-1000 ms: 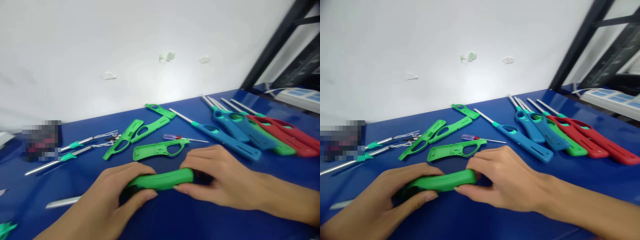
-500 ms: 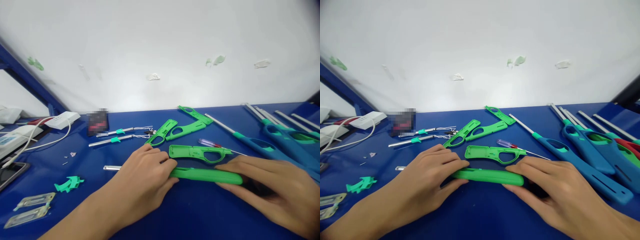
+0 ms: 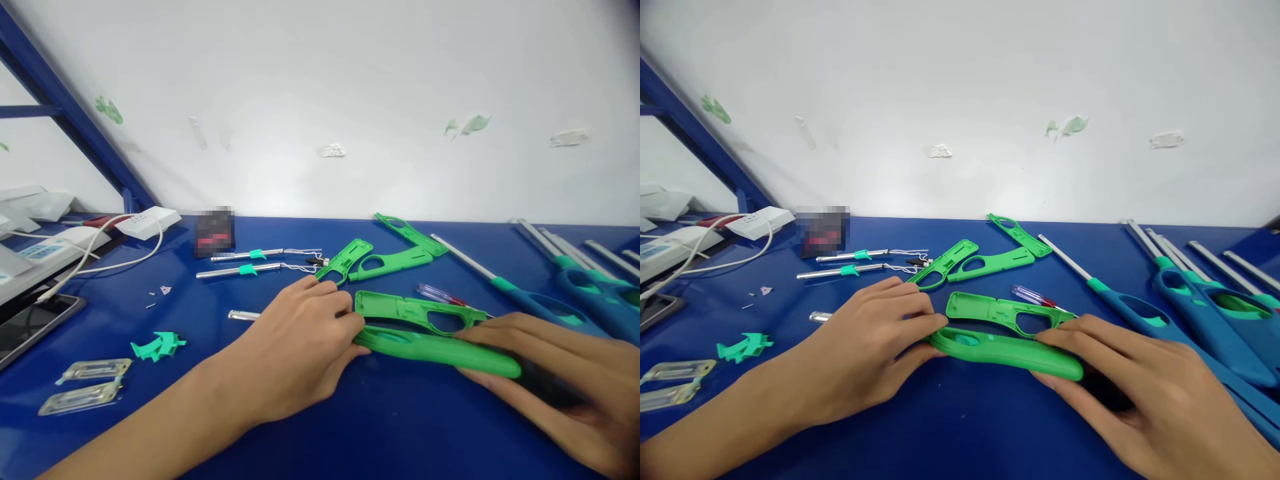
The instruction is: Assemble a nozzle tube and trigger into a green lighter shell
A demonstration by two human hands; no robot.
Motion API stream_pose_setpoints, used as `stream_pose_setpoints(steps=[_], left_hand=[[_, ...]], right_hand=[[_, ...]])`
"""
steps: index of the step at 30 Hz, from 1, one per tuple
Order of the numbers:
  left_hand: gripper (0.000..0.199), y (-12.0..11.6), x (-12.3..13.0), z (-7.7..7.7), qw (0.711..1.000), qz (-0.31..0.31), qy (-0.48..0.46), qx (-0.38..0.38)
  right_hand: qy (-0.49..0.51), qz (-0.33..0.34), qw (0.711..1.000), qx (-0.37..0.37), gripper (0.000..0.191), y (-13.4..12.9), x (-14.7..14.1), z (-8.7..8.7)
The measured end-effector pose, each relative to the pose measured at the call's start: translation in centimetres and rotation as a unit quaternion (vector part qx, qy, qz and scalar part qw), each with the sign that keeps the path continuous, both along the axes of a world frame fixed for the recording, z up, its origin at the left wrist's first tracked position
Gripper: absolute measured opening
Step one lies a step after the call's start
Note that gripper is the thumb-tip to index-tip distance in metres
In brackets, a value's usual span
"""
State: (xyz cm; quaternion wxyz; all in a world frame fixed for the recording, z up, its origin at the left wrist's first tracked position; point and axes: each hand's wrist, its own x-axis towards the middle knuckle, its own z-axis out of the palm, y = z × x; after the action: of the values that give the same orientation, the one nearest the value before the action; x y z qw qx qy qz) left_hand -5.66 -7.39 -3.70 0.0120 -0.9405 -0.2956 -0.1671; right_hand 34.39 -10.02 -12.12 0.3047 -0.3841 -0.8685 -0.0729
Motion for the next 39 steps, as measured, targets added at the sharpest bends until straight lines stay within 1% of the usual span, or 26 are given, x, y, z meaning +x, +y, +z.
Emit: stream_pose_setpoints(steps=[2, 4, 7, 9, 15, 19, 22, 27, 33, 39], left_hand=[[0.022, -0.1, 0.2, -0.2, 1.000, -0.005, -0.005, 0.012], [0.027, -0.3, 0.4, -0.3, 1.000, -0.008, -0.011, 0.022], [0.031, -0.5, 0.5, -0.2, 0.999, -0.012, -0.022, 0.029], [0.032, -0.6, 0.5, -0.1, 0.999, -0.015, -0.029, 0.035], [0.039, -0.7, 0.4, -0.2, 0.997, -0.034, -0.042, 0.057], [0.043, -0.7, 0.6, -0.4, 0.995, -0.046, -0.046, 0.074], [0.046, -0.7, 0.8, -0.3, 0.993, -0.057, -0.051, 0.086], [0.042, -0.7, 0.7, 0.1, 0.993, -0.058, -0.048, 0.087], [0.027, -0.4, 0.4, -0.1, 0.997, -0.039, -0.014, 0.066], [0.027, -0.3, 0.5, -0.2, 0.997, -0.036, 0.012, 0.065]], right_hand=[[-0.008, 0.008, 1.000, 0.013, 0.034, -0.2, 0.2, -0.1], [-0.023, 0.011, 0.999, 0.022, 0.043, -0.3, 0.3, -0.1], [-0.033, 0.008, 0.999, 0.013, 0.054, -0.4, 0.5, -0.2], [-0.031, 0.004, 1.000, 0.001, 0.054, -0.3, 0.7, -0.4], [-0.039, 0.011, 0.999, 0.004, 0.055, -0.4, 1.5, -1.1], [-0.048, 0.017, 0.999, 0.014, 0.060, -0.7, 1.9, -1.2], [-0.043, 0.018, 0.999, 0.001, 0.058, -0.8, 2.0, -1.0], [-0.045, 0.022, 0.999, -0.010, 0.059, -0.8, 1.8, -0.7], [-0.041, 0.005, 0.999, 0.006, 0.056, -0.3, 1.6, -0.8], [-0.048, 0.000, 0.999, 0.007, 0.052, -0.7, 1.6, -0.9]])
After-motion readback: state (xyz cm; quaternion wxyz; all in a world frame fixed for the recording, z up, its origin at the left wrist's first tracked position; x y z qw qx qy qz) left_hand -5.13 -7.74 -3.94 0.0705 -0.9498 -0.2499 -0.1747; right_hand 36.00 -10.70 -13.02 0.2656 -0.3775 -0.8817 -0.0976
